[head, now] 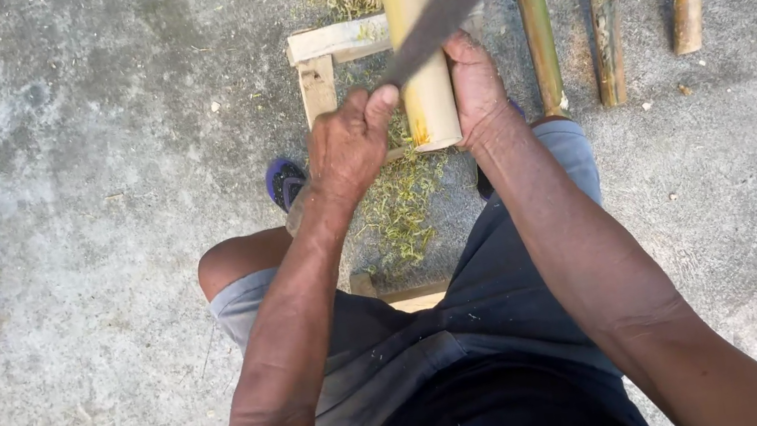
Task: Shaving and smoothing a bamboo pole with a machete.
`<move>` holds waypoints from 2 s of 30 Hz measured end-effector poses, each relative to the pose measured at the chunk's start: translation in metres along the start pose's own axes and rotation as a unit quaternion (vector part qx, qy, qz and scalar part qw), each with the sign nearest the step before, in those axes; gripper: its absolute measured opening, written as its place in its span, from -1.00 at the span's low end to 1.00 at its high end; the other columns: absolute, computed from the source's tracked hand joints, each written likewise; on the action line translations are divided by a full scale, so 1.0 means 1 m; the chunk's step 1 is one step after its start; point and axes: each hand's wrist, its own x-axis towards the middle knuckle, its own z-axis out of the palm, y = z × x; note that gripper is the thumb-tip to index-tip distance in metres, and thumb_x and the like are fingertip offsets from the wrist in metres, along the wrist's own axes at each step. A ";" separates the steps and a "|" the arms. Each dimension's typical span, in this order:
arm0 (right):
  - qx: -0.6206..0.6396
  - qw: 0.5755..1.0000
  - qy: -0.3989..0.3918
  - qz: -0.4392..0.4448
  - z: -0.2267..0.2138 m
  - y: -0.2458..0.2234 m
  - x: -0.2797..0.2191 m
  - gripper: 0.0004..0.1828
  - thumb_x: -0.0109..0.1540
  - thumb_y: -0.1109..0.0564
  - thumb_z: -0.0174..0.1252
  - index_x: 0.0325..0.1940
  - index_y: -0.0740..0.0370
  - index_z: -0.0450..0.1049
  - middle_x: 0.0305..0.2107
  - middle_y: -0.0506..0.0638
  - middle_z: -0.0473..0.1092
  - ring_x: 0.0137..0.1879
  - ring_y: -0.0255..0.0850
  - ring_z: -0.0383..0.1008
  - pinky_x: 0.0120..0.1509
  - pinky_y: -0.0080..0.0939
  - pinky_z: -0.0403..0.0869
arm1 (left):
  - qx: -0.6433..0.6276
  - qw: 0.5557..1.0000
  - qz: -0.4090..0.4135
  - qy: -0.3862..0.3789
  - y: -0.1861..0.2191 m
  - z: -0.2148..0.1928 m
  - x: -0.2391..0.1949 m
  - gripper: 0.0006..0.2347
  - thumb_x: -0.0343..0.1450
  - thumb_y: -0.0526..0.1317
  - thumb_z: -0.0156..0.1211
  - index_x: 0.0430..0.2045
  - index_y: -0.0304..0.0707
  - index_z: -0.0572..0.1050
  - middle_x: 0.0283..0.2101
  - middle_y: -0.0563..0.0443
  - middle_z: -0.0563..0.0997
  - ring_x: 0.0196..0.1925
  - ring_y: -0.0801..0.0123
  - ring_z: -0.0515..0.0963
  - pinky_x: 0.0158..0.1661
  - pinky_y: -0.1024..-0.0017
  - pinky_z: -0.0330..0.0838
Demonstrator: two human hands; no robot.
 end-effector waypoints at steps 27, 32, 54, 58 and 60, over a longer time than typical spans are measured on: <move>0.026 0.999 -0.007 0.027 -0.002 0.008 0.000 -0.45 0.31 -0.15 0.19 0.18 0.32 0.36 -0.29 0.16 0.48 -0.24 -0.11 0.59 -0.16 -0.10 0.64 | -0.002 1.000 0.021 0.012 0.004 -0.007 -0.012 -0.40 0.53 0.28 -0.36 -0.60 -0.18 0.49 -0.80 0.06 0.39 -0.79 0.35 0.43 -0.73 0.28 0.35; 0.010 0.998 -0.063 0.007 0.012 -0.008 -0.007 -0.54 0.39 -0.17 0.12 0.12 0.27 0.41 -0.32 0.15 0.49 -0.30 -0.13 0.57 -0.20 -0.13 0.60 | -0.010 0.997 0.073 0.007 0.034 -0.006 -0.038 -0.44 0.53 0.27 -0.23 -0.63 -0.18 0.49 -0.73 0.04 0.45 -0.72 0.34 0.47 -0.61 0.26 0.40; -0.093 0.991 0.089 0.041 -0.106 0.043 0.013 -0.41 0.22 -0.21 0.29 0.09 0.31 0.49 -0.22 0.12 0.54 -0.15 -0.16 0.58 -0.04 -0.14 0.58 | -0.418 0.856 -0.302 0.031 -0.008 0.039 -0.046 -0.64 0.54 0.02 0.07 -0.57 -0.24 0.40 -0.71 0.14 0.39 -0.71 0.56 0.33 -0.66 0.47 0.24; -0.142 0.982 0.118 0.037 -0.135 0.063 0.014 -0.39 0.20 -0.22 0.31 0.09 0.30 0.49 -0.20 0.07 0.53 -0.13 -0.19 0.56 -0.04 -0.15 0.59 | -0.335 0.880 -0.337 0.001 -0.015 0.063 -0.049 -0.62 0.51 0.05 0.10 -0.59 -0.25 0.42 -0.73 0.13 0.38 -0.69 0.55 0.37 -0.64 0.42 0.27; -0.172 0.976 0.128 0.028 -0.143 0.069 0.010 -0.37 0.20 -0.22 0.33 0.11 0.32 0.47 -0.16 0.06 0.52 -0.10 -0.19 0.54 -0.03 -0.15 0.59 | -0.257 0.905 -0.338 -0.021 -0.019 0.072 -0.053 -0.61 0.50 0.06 0.14 -0.61 -0.25 0.45 -0.73 0.12 0.40 -0.65 0.54 0.41 -0.60 0.40 0.31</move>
